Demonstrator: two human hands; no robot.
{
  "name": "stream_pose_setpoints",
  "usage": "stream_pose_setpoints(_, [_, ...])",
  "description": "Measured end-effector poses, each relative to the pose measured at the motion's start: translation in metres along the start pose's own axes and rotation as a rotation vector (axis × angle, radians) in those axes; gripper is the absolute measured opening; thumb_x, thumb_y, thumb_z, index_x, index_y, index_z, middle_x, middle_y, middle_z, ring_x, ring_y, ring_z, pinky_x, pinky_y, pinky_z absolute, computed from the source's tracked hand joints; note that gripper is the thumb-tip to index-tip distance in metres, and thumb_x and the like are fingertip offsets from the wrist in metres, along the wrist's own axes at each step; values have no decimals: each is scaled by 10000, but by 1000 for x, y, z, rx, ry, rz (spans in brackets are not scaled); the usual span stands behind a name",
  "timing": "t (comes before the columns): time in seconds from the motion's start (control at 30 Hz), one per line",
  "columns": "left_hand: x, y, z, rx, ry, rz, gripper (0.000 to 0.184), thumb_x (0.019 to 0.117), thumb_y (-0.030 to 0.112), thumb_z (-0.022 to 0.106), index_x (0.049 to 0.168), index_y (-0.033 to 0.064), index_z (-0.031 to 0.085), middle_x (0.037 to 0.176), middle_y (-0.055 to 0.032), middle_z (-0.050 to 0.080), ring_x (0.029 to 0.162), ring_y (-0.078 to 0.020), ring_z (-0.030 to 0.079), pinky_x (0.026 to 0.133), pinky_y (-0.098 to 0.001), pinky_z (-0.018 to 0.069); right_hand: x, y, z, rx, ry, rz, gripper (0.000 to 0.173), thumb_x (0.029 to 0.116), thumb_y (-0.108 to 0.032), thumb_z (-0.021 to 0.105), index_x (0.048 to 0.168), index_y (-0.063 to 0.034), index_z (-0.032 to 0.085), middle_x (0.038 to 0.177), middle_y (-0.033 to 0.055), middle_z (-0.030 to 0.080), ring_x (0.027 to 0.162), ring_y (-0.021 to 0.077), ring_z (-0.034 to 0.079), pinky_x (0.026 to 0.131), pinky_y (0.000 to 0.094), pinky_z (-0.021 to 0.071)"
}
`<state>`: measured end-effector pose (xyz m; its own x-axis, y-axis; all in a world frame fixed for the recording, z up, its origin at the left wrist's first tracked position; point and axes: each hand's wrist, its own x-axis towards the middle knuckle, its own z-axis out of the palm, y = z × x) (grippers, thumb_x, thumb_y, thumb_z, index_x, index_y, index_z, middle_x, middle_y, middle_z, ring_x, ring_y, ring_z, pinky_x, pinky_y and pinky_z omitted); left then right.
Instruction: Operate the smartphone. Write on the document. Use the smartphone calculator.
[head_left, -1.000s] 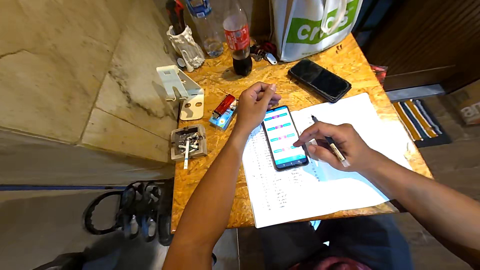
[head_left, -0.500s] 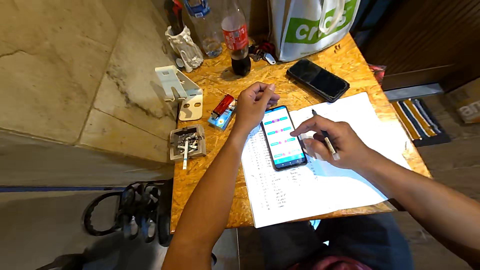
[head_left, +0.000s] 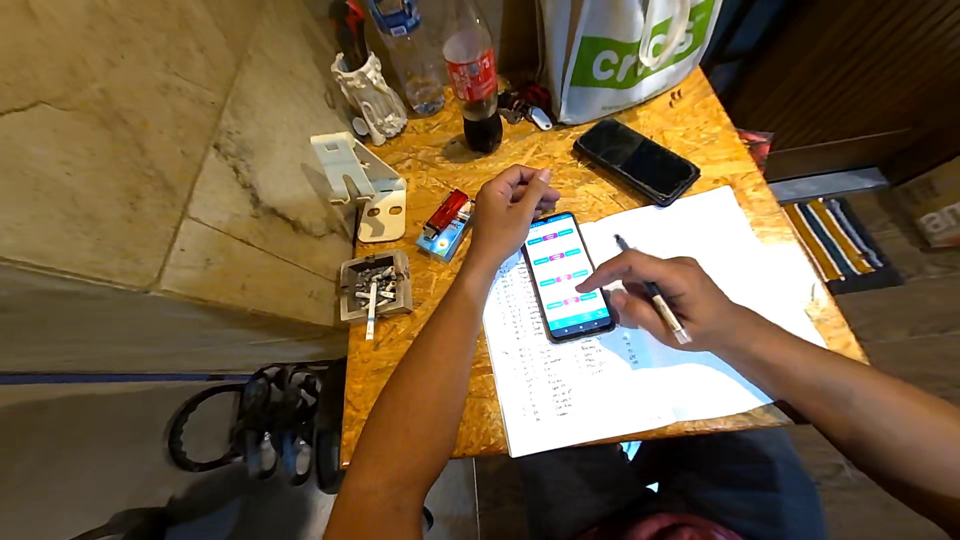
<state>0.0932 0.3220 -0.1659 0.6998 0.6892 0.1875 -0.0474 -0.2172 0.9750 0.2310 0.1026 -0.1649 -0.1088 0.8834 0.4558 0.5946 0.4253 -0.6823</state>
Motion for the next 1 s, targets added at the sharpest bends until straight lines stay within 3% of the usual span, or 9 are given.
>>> stream_pose_setpoints(0.07, [0,0,-1,-1,-2,-2,239,1071,218,558,1111,4,657,958,-101,775,866,-209,768,798,-368,648,3,-1,-4,-25,72,36,258,996,-195,525,1193,-100,662,837,-53,666,559,-13,479,480,184,431])
stream_pose_setpoints(0.17, [0,0,-1,6,-10,3,243,1073,226,553,1109,8,654,958,-96,775,869,-206,767,802,-369,647,5,1,-5,-46,83,99,265,964,-169,553,1197,-106,662,803,-68,635,541,-9,455,461,187,410])
stream_pose_setpoints(0.37, [0,-2,-1,17,-14,18,250,1074,230,548,1107,10,663,960,-91,775,865,-199,763,790,-368,642,3,3,-2,-84,19,122,288,985,-201,538,1236,-129,658,781,-53,627,539,24,502,467,237,471])
stream_pose_setpoints(0.43, [0,-1,-1,14,-16,18,249,1074,227,548,1107,8,661,962,-93,775,866,-200,764,796,-368,641,4,2,-3,-76,32,112,285,988,-206,533,1233,-129,656,832,-63,653,552,8,488,476,219,451])
stream_pose_setpoints(0.57, [0,-1,-1,2,-15,14,240,1072,218,552,1100,5,659,958,-97,776,865,-201,765,799,-367,641,4,2,-4,-42,45,91,284,986,-197,536,1227,-110,658,764,-63,606,534,3,458,461,202,421])
stream_pose_setpoints(0.77, [0,-2,0,6,-20,17,239,1072,221,553,1110,8,656,965,-93,777,860,-198,766,790,-362,644,2,4,-2,-64,-13,96,277,1000,-186,527,1240,-123,650,866,-53,669,574,5,524,495,216,488])
stream_pose_setpoints(0.87, [1,-3,-1,4,-30,28,242,1076,219,546,1111,5,653,965,-95,776,869,-211,768,804,-375,649,4,3,-2,-70,2,89,277,990,-178,530,1224,-104,658,822,-48,648,556,10,503,484,217,469])
stream_pose_setpoints(1.0, [1,-5,-1,31,-42,47,251,1083,231,527,1114,16,652,973,-79,778,874,-207,769,802,-383,653,5,-2,-29,23,179,107,262,999,-89,475,1194,-20,636,1091,47,735,631,57,597,500,246,506])
